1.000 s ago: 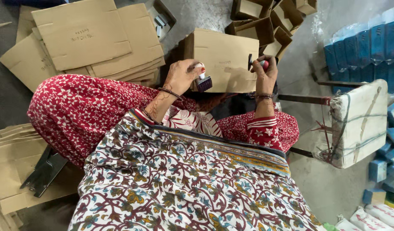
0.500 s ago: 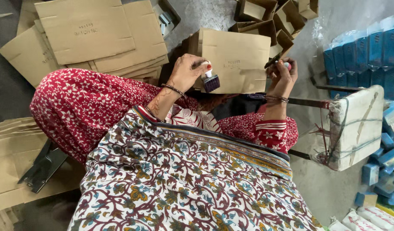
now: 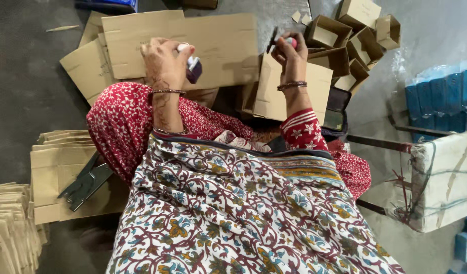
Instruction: The person sits on the floor and repeatedly stamps flat cardboard pieces using a handheld ink pad and a rubber stamp. They dip the stamp into the ink pad, press it onto the cardboard, and then place the stamped piece into a nearby box.
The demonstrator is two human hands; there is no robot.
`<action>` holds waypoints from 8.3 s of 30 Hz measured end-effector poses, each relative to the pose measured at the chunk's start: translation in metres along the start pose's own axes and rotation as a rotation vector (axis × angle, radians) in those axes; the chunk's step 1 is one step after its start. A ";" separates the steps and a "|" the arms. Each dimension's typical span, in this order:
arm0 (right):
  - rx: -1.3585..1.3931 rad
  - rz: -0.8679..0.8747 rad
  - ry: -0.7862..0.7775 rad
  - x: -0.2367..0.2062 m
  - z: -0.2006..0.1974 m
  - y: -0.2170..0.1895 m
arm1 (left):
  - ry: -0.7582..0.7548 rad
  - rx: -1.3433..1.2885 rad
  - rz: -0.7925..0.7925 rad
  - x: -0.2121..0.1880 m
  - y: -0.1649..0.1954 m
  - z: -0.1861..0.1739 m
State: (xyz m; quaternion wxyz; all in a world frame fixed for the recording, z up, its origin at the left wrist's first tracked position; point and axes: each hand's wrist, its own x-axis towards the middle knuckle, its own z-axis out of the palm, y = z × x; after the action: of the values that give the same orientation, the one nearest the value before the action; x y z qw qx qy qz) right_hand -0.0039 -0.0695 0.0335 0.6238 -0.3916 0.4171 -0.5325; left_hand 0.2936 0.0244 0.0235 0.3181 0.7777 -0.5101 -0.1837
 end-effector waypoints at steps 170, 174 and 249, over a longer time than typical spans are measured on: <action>-0.798 -0.173 0.807 -0.168 -0.314 -0.072 | -0.569 -0.407 0.843 -0.179 0.306 0.254; -0.539 -0.128 0.929 -0.175 -0.315 -0.075 | -0.534 -0.219 0.923 -0.197 0.320 0.300; -1.150 -0.367 0.257 -0.126 -0.138 -0.069 | -0.282 -0.342 0.747 -0.061 0.163 0.133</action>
State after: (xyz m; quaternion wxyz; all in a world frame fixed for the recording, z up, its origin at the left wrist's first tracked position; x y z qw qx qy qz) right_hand -0.1671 0.0408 0.0636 0.1558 -0.6632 0.6352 -0.3638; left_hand 0.0773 -0.0061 0.0355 0.4143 0.4431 -0.7571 -0.2425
